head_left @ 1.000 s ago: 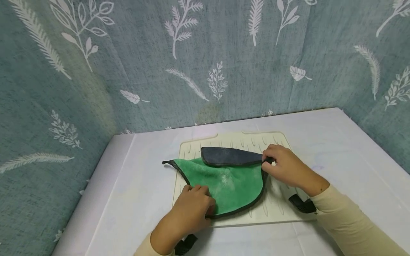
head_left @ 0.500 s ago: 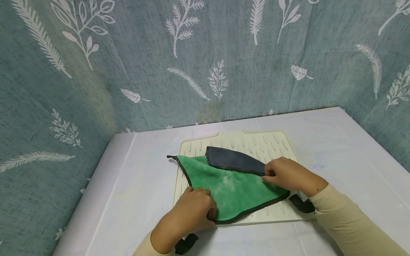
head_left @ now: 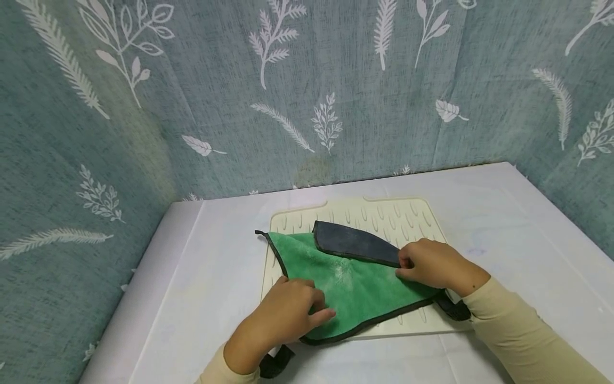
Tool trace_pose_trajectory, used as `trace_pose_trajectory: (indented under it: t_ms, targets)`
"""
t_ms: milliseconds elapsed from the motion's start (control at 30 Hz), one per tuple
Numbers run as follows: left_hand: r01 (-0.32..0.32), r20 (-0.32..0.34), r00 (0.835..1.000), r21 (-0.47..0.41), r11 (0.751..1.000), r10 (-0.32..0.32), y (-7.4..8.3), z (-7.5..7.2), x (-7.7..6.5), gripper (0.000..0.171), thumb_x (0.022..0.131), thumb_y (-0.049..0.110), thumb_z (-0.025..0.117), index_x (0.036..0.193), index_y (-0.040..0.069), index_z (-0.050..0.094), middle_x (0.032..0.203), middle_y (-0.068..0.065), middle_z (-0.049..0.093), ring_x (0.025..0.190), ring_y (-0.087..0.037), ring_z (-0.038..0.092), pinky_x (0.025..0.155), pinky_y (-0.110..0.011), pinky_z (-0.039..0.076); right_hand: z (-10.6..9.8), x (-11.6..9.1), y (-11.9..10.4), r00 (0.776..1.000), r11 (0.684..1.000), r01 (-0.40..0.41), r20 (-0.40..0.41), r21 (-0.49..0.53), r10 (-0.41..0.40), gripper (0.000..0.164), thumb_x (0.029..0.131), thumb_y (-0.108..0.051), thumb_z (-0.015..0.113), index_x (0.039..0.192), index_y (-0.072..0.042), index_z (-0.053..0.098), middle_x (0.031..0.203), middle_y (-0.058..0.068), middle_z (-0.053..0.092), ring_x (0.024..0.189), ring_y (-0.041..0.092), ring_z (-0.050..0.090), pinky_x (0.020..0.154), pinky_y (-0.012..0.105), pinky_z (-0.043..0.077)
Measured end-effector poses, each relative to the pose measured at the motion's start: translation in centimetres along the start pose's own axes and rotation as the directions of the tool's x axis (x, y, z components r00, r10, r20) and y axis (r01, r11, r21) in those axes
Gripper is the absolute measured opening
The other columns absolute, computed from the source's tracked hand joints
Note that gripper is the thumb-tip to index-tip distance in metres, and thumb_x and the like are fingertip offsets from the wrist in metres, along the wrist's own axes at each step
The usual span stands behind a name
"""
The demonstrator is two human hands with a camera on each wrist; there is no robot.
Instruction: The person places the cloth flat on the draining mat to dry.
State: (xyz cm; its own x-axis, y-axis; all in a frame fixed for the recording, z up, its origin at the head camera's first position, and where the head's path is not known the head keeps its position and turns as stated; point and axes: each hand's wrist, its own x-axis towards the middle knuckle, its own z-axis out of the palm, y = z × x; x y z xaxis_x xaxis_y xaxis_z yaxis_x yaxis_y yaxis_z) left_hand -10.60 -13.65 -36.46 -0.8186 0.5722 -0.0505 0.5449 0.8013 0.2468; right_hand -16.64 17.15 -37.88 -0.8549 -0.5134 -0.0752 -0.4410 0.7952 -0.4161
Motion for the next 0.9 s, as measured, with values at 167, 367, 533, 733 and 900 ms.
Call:
trace_pose_trajectory:
  t_ms: [167,367,533,733,900]
  targets:
    - [0.113,-0.186,0.977,0.025,0.993,-0.106,-2.1,0.1,0.7,0.016,0.094,0.037,0.069,0.096,0.023,0.075,0.096,0.005,0.068,0.094,-0.019,0.065,0.084,-0.050,0.046,0.0,0.6,-0.7,0.995,0.996,0.035,-0.092,0.086,-0.027,0.012,0.095,-0.023,0.068,0.084,-0.021,0.068,0.070,-0.012,0.059,0.058,0.004,0.046,0.055,0.025,0.038]
    - [0.296,-0.330,0.900,-0.013,0.955,-0.283,-5.2,0.0,1.2,0.021,0.096,0.035,0.067,0.111,0.020,0.072,0.114,-0.003,0.066,0.111,-0.030,0.061,0.093,-0.056,0.043,-0.2,1.9,-2.2,0.979,0.984,0.094,-0.194,0.152,-0.064,0.008,0.097,-0.022,0.066,0.096,-0.017,0.072,0.086,-0.007,0.067,0.070,0.006,0.055,0.065,0.029,0.046]
    - [0.382,-0.328,0.873,-0.001,0.924,-0.361,-7.6,0.1,0.6,0.030,0.100,0.032,0.061,0.124,0.015,0.067,0.125,-0.012,0.063,0.116,-0.035,0.060,0.091,-0.058,0.046,-0.2,4.1,-2.0,0.965,0.996,0.051,-0.259,0.067,-0.032,0.012,0.096,-0.022,0.067,0.102,-0.013,0.071,0.094,0.002,0.069,0.069,0.011,0.056,0.064,0.032,0.046]
    - [0.432,-0.257,0.871,-0.002,0.902,-0.418,-9.3,0.0,0.2,0.037,0.102,0.031,0.057,0.134,0.012,0.060,0.120,-0.015,0.066,0.101,-0.035,0.067,0.079,-0.053,0.053,-0.3,6.4,-0.8,0.982,0.999,-0.032,-0.185,0.035,0.038,0.020,0.097,-0.026,0.066,0.107,-0.009,0.070,0.098,0.009,0.070,0.080,0.019,0.063,0.068,0.039,0.051]
    - [0.428,-0.195,0.887,0.008,0.904,-0.418,-10.0,-0.4,0.4,0.026,0.099,0.028,0.062,0.118,0.012,0.067,0.089,-0.005,0.066,0.070,-0.020,0.060,0.059,-0.038,0.047,-0.2,7.8,-0.9,0.994,0.999,-0.028,-0.101,0.045,0.032,0.028,0.098,-0.032,0.064,0.111,-0.007,0.070,0.094,0.007,0.071,0.074,0.015,0.062,0.069,0.038,0.052]
